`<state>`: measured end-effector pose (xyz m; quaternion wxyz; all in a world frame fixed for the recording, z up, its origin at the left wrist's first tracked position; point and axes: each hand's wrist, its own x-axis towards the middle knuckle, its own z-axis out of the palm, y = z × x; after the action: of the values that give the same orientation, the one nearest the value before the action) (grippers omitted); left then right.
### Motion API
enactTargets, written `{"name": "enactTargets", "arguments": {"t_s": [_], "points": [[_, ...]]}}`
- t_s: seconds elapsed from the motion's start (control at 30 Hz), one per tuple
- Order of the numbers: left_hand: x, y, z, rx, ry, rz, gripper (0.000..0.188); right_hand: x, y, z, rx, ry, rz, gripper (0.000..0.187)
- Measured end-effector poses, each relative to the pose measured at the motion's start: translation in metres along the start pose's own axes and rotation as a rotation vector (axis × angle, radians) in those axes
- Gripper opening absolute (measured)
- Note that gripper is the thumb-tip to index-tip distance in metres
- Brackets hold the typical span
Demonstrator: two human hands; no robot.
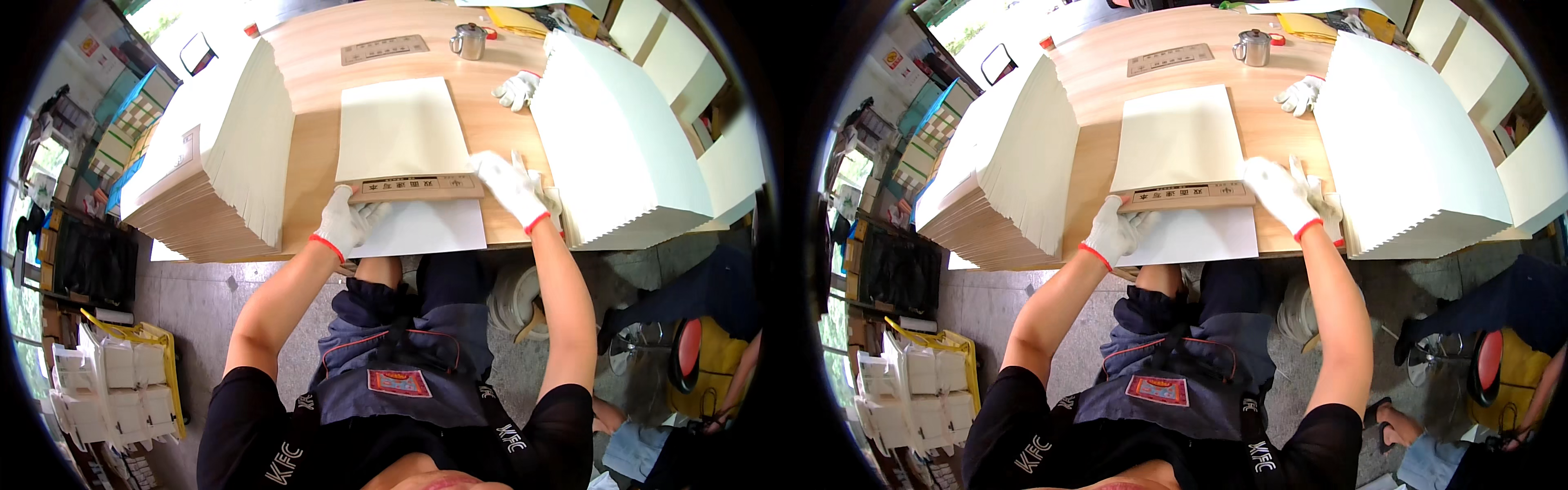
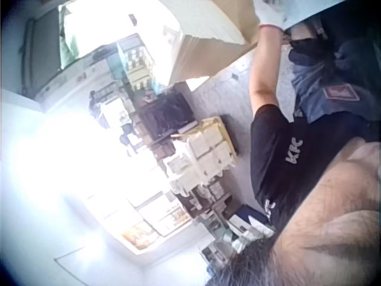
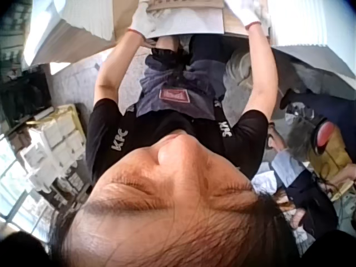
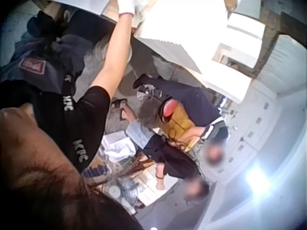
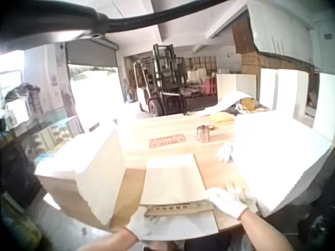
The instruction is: The person assembles notebooks by placing a cover sheet over a stack of paper, aligning it, and folding the cover over the edge. They then apply glue to the spine of the stack using a brush and place the finished unit onto a growing pile of completed notebooks.
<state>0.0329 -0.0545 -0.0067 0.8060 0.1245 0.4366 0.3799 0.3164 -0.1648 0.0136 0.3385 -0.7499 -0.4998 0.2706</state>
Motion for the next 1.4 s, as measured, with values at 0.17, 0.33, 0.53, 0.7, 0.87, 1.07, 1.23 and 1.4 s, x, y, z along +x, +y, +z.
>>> {"name": "enactTargets", "arguments": {"t_s": [0.17, 0.33, 0.53, 0.7, 0.87, 1.07, 1.23, 1.4], "points": [[-0.002, 0.021, 0.008, 0.047, 0.006, 0.022, 0.021, 0.066, 0.030, 0.011, 0.803, -0.086, 0.314, 0.068], [-0.026, 0.029, 0.014, 0.049, 0.071, 0.038, 0.031, 0.094, 0.031, 0.037, 0.982, -0.372, 0.052, 0.036], [-0.090, 0.048, 0.001, 0.667, -0.252, 0.513, 0.067, 0.023, 0.001, 0.027, 0.988, 0.025, -0.112, 0.033], [-0.148, 0.101, -0.024, 0.783, -0.244, 1.103, 0.068, 0.010, -0.080, 0.033, 1.240, -0.049, -0.511, 0.044], [-0.206, 0.204, -0.060, 0.648, -0.122, 1.331, 0.042, 0.054, -0.206, 0.088, 1.056, 0.247, -0.583, 0.042], [-0.180, 0.329, -0.115, 1.032, 0.365, 1.330, 0.047, 0.122, -0.316, 0.154, 0.809, 0.113, -0.558, 0.021], [-0.157, 0.339, -0.148, 1.616, 0.791, 1.017, 0.045, 0.108, -0.316, 0.162, -0.230, 0.198, -0.471, 0.034], [-0.147, 0.341, -0.155, 1.549, 0.813, 1.072, 0.040, 0.094, -0.321, 0.163, -0.268, 0.220, -0.492, 0.039]]}}
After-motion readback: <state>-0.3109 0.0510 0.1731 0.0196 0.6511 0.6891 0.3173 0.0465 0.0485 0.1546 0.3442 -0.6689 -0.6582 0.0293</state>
